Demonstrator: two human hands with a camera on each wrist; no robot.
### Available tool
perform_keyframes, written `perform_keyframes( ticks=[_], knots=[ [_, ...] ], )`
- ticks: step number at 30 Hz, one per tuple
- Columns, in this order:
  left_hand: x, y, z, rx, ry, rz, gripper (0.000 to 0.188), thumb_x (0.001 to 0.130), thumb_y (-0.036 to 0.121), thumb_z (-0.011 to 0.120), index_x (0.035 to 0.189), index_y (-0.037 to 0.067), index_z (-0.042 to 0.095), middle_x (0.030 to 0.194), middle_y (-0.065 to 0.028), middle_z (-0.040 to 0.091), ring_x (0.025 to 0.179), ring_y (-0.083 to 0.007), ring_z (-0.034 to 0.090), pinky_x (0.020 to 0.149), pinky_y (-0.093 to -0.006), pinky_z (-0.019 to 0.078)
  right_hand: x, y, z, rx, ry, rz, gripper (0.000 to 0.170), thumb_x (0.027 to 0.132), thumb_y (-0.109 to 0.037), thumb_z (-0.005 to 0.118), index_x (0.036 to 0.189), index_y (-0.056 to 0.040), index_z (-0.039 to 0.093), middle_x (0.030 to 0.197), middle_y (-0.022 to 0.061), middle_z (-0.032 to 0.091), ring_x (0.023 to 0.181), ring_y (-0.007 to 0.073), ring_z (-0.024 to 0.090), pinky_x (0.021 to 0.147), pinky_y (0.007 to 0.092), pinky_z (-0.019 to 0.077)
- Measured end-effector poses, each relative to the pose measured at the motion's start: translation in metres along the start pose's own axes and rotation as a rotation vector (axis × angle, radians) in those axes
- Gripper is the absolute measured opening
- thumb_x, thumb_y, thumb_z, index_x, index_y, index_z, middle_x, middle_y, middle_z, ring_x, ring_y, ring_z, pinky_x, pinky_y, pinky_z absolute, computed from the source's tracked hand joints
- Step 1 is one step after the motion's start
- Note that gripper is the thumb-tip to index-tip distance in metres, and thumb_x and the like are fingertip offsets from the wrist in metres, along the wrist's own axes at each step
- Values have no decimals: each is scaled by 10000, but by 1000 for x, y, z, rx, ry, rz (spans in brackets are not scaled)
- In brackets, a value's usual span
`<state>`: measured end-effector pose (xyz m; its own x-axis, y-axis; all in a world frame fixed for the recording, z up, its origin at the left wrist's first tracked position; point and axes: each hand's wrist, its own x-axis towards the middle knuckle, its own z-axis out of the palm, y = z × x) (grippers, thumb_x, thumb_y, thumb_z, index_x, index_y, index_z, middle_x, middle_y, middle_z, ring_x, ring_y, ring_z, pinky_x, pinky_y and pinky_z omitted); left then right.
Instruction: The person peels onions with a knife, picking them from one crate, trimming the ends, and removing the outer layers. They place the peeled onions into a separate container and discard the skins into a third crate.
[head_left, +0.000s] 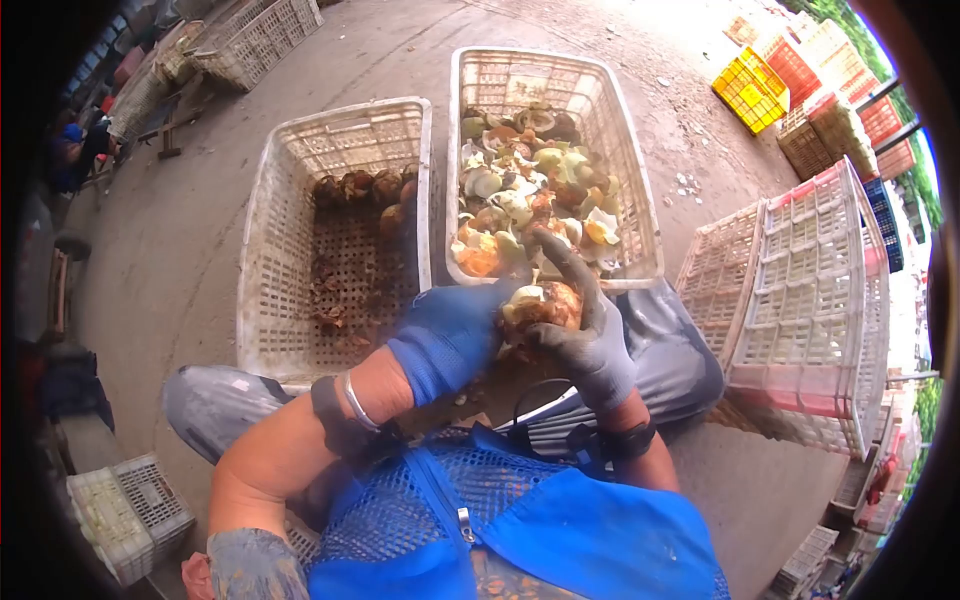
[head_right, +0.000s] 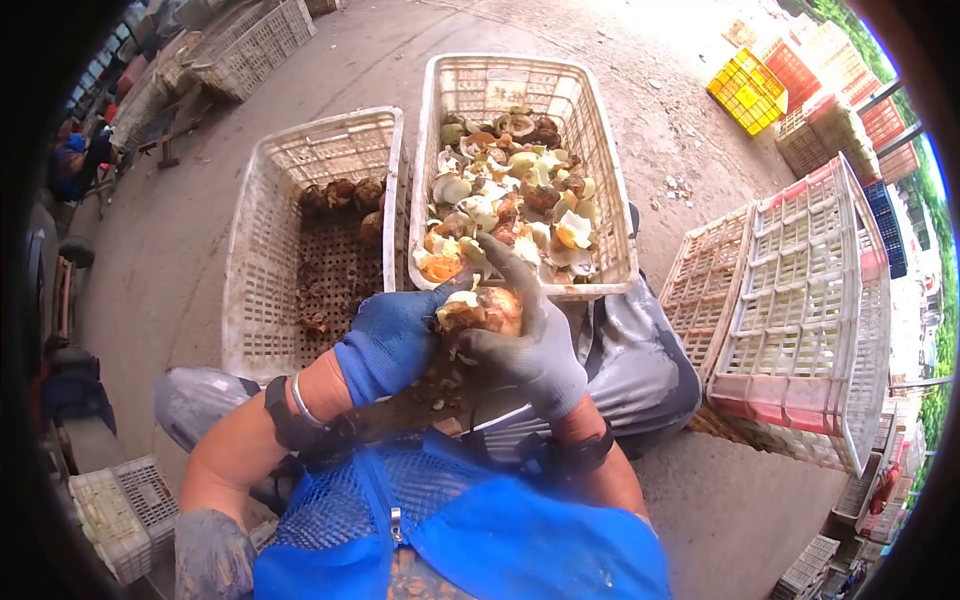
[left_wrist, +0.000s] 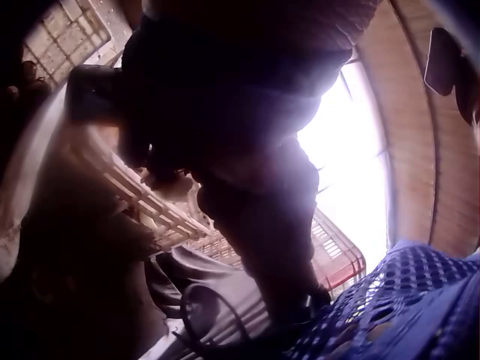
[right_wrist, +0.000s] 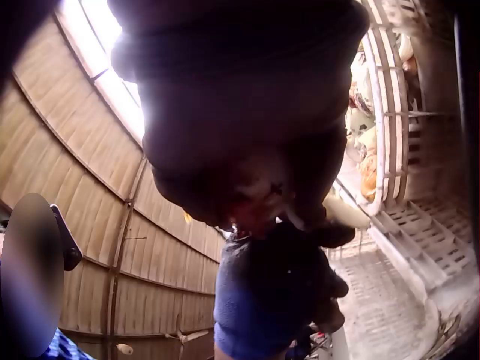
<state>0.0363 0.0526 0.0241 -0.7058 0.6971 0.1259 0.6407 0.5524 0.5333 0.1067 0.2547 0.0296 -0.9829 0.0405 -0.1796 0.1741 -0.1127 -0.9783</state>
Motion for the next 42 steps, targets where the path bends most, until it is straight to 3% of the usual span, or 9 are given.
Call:
perform_keyframes(
  ticks=[7, 11, 19, 21, 23, 29, 31, 39, 42],
  knots=[
    [52, -23, 18, -117, -431, -227, 255, 968, 306, 625, 1063, 112, 762, 1007, -218, 758, 956, -431, 729, 846, -504, 583, 9, 44, -15, 690, -190, 41, 584, 949, -223, 679, 1505, -83, 566, 1504, 129, 599, 1261, 225, 639, 1048, 425, 530],
    [36, -24, 28, 53, -198, -147, 425, 900, 153, 651, 1314, 208, 729, 933, -180, 749, 847, -393, 736, 743, -476, 597, 6, 51, -20, 1064, 28, 338, 509, 1028, -490, 600, 1411, -154, 606, 1292, 64, 708, 1135, 222, 687, 863, 366, 570],
    [25, -19, 19, 273, 99, 286, 686, 922, 222, 681, 1587, 169, 523, 758, -91, 666, 639, -305, 686, 574, -421, 540, -3, 45, -6, 185, -121, -349, 722, 1022, -594, 552, 1573, -134, 469, 1526, 113, 577, 1417, 225, 531, 1218, 450, 408],
    [25, -20, 28, 254, 57, 180, 739, 929, 233, 678, 1630, 179, 452, 798, -109, 690, 678, -310, 705, 602, -436, 556, 15, 46, -16, 906, -98, 211, 665, 1097, -617, 428, 1494, -92, 521, 1319, 49, 696, 1147, 185, 682, 898, 365, 607],
    [21, -12, 27, 209, 10, 108, 781, 919, 244, 700, 1645, 186, 417, 821, -121, 702, 722, -318, 722, 634, -450, 571, 31, 62, -36, 929, -785, 122, 658, 1099, -583, 474, 1528, -84, 501, 1353, 68, 680, 1139, 196, 694, 974, 375, 601],
    [14, -1, 23, 130, -15, -22, 650, 903, 259, 720, 1519, 147, 544, 858, -121, 731, 775, -334, 743, 669, -475, 585, -9, 17, -10, 354, 90, 186, 646, 1010, -476, 702, 1496, -66, 586, 1336, 95, 679, 1115, 120, 674, 954, 327, 581],
    [15, -2, 34, 163, -23, -30, 616, 894, 285, 731, 1474, 155, 570, 842, -140, 724, 789, -354, 741, 689, -497, 584, -7, 36, 2, -499, 291, -337, 688, 914, -259, 824, 1520, -51, 573, 1382, 105, 661, 1167, 103, 637, 1002, 304, 544],
    [43, -7, 7, -181, -245, -362, 392, 889, 211, 679, 1275, 152, 715, 1055, -216, 765, 974, -402, 746, 852, -477, 591, -11, 20, 1, 213, 106, -179, 819, 812, -98, 737, 1582, 12, 482, 1527, 85, 574, 1146, 95, 630, 971, 264, 535],
    [60, -18, 0, -151, -214, -362, 285, 921, 304, 686, 1116, 109, 759, 1078, -214, 765, 991, -400, 742, 872, -469, 594, -18, 15, -8, 703, -97, 10, 898, 811, -73, 634, 1657, -1, 340, 1136, 100, 757, 633, 9, 521, 601, 156, 446]
  ],
)
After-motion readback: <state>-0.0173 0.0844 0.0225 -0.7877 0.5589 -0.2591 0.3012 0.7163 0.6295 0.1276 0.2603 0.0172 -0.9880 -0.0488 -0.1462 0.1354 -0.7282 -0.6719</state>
